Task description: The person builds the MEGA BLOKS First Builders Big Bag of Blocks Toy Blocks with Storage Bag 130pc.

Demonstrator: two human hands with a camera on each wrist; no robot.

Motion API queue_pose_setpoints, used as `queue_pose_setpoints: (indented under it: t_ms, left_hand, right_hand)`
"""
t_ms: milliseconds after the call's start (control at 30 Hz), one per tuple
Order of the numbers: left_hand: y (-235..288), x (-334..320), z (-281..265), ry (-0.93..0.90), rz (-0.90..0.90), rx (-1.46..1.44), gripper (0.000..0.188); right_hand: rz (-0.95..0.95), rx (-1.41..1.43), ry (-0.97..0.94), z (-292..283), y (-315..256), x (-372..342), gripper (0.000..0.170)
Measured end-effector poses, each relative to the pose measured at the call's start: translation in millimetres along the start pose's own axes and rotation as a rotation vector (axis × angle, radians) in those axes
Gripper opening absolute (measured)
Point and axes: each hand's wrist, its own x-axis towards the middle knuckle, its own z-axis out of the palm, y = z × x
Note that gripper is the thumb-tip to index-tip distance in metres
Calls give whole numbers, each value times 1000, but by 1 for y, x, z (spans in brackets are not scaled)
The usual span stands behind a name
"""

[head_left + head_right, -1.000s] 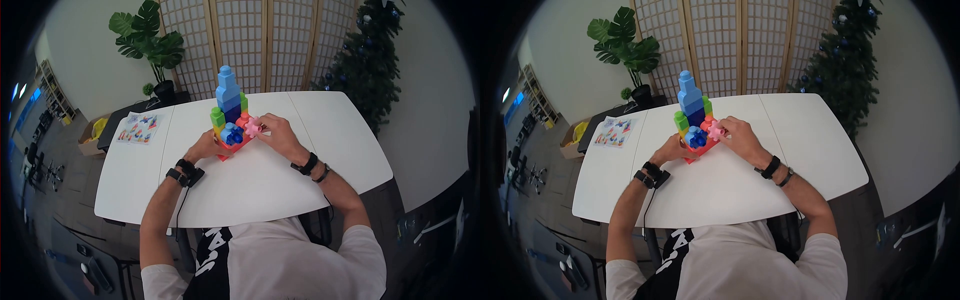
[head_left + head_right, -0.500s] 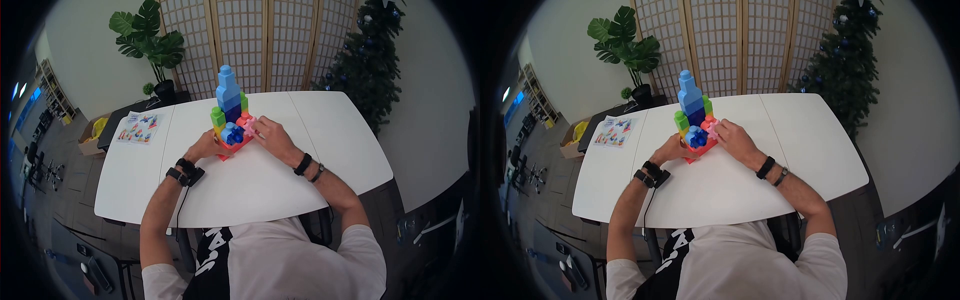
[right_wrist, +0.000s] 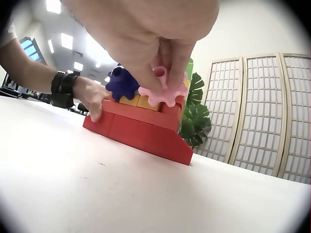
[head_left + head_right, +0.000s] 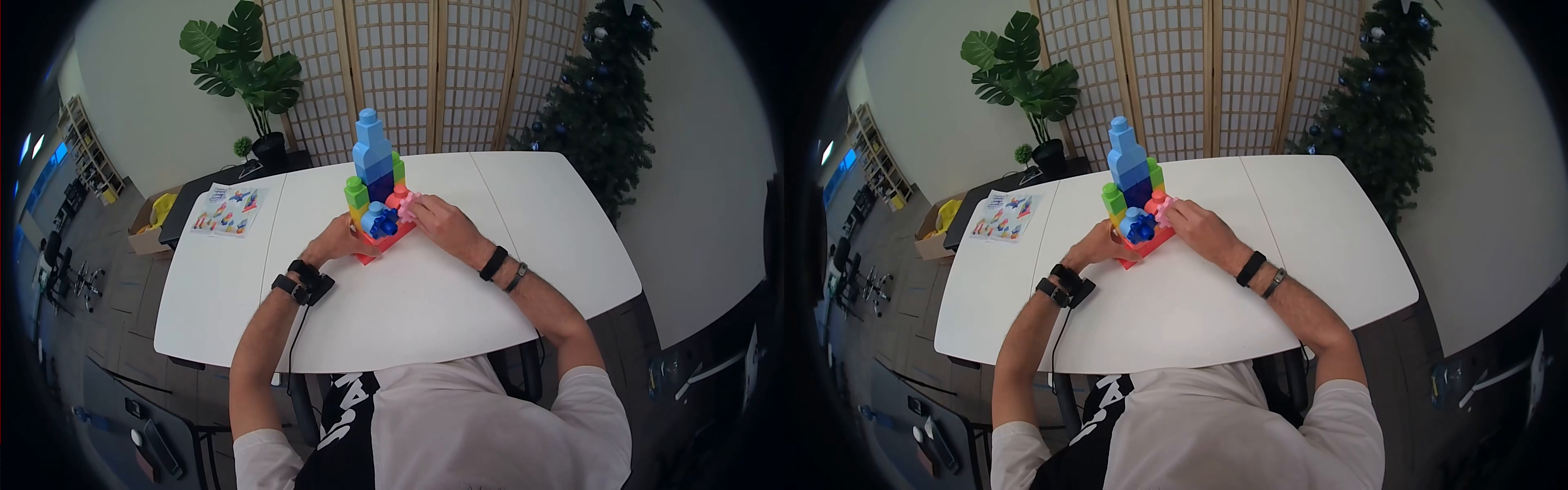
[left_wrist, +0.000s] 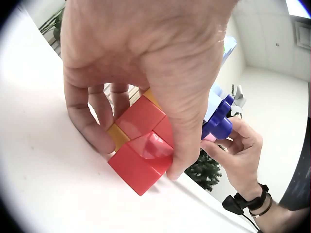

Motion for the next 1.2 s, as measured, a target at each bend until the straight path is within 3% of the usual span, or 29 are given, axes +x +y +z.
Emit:
queue_pose_setpoints:
  t_ms: [167, 267, 367, 433, 533, 667, 733, 800, 833, 867, 933, 1033, 1200]
  left_hand:
    - [9, -4, -2, 10, 32, 14, 74]
    - [10, -3, -2, -21, -33, 3, 88]
    - [7, -4, -1, 8, 27, -10, 74]
    - [5, -3, -2, -1, 61, -24, 74]
    - [2, 3, -7, -28, 19, 110, 79]
    - [0, 2, -14, 59, 88, 63, 89]
    - [3, 0, -21, 78, 71, 53, 94]
    - [-5, 4, -24, 76, 93, 48, 97]
    - [-8, 7, -25, 74, 115, 43, 102]
    - [-12, 8, -25, 75, 115, 45, 102]
    - [-18, 11, -25, 46, 111, 20, 93]
    - [-21, 13, -25, 26, 142, -10, 86]
    - [-9, 7, -22, -13, 41, -70, 83]
  right_hand:
    - [-35, -1, 51, 8, 3, 2, 25]
    - [-14, 19, 40, 3, 0, 5, 28]
    - [-32, -67, 84, -6, -4, 9, 23]
    - [543, 293, -168, -9, 0, 10, 50]
    - [688, 285, -64, 7, 19, 3, 65]
    - [707, 264, -26, 1, 28, -1, 61]
    - [736, 439, -106, -1, 32, 0, 39]
    - [654, 595, -157, 16, 41, -11, 40]
    - [567, 748, -208, 16, 40, -10, 61]
    - [567, 749, -207, 16, 40, -7, 61]
    - [534, 856, -504, 17, 40, 0, 102]
    - [471, 1002, -408, 45, 42, 3, 102]
    - [522, 982, -460, 70, 49, 3, 94]
